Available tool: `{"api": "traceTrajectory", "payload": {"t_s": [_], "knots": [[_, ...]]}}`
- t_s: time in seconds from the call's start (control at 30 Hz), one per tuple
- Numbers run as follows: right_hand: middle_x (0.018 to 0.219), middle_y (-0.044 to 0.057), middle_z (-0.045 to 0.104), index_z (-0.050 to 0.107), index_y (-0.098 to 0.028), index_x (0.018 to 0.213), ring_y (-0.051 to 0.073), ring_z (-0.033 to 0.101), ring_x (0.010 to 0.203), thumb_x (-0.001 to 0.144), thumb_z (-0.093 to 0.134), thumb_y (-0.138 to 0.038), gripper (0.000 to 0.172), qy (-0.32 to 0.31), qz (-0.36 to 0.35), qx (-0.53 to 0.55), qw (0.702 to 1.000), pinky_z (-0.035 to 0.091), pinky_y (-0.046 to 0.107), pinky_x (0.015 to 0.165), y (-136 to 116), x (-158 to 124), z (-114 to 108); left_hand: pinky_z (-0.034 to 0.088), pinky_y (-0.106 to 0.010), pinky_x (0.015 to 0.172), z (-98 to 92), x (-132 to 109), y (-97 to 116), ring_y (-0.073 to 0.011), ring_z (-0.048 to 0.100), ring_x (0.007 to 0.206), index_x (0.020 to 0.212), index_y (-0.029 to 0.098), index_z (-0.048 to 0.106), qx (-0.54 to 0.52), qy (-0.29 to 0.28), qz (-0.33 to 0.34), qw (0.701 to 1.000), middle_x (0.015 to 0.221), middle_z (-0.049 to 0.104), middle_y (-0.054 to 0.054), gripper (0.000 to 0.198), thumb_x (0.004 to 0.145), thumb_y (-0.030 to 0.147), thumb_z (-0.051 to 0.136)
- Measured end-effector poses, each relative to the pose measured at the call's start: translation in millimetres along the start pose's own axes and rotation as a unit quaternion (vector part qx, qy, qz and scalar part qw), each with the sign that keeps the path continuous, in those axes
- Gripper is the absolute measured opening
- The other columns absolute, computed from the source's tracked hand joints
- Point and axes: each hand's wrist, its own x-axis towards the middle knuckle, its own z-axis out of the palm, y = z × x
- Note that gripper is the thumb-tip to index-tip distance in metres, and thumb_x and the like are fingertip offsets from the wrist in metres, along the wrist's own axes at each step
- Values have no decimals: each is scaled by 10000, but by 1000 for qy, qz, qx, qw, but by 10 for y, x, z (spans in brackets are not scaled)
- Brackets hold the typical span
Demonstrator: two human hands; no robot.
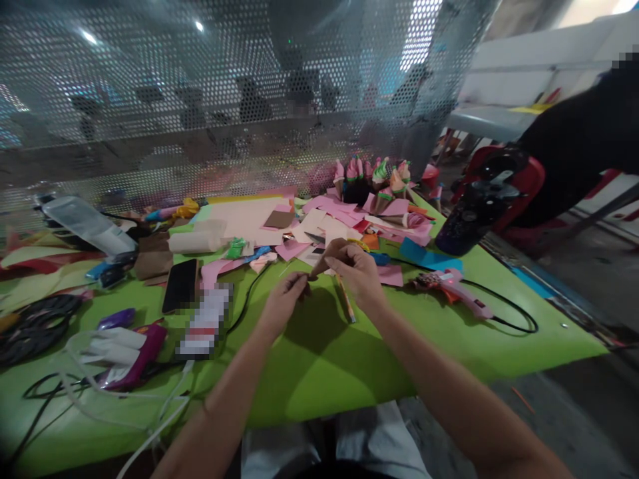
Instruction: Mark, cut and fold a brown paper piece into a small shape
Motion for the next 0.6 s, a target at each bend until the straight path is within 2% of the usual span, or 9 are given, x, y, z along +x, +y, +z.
{"api": "traceTrajectory", "payload": {"t_s": [0.17, 0.4, 0.6], "knots": [[668, -16, 533, 549, -221, 629, 160, 480, 647, 658, 742, -428, 285, -3, 21, 47, 999, 387, 321, 639, -40, -3, 18, 384, -234, 590, -11, 12, 0, -119, 517, 610, 771, 186, 603, -6, 11, -2, 1000, 653, 594, 13, 167, 872, 301, 535], [612, -36, 460, 530, -215, 584, 139, 413, 608, 648, 740, -397, 285, 16, 15, 20, 1000, 327, 299, 593, -25, 9, 10, 389, -241, 601, -16, 14, -11, -132, 544, 651, 797, 186, 622, 47, 15, 7, 999, 680, 616, 1, 161, 874, 282, 519], [672, -11, 525, 568, -214, 608, 161, 477, 653, 662, 744, -396, 259, -6, 3, 27, 1000, 393, 312, 612, -31, -7, 3, 385, -233, 584, -20, 25, -4, -122, 533, 613, 748, 176, 619, 31, -4, -14, 999, 634, 601, 10, 119, 816, 228, 536]]}}
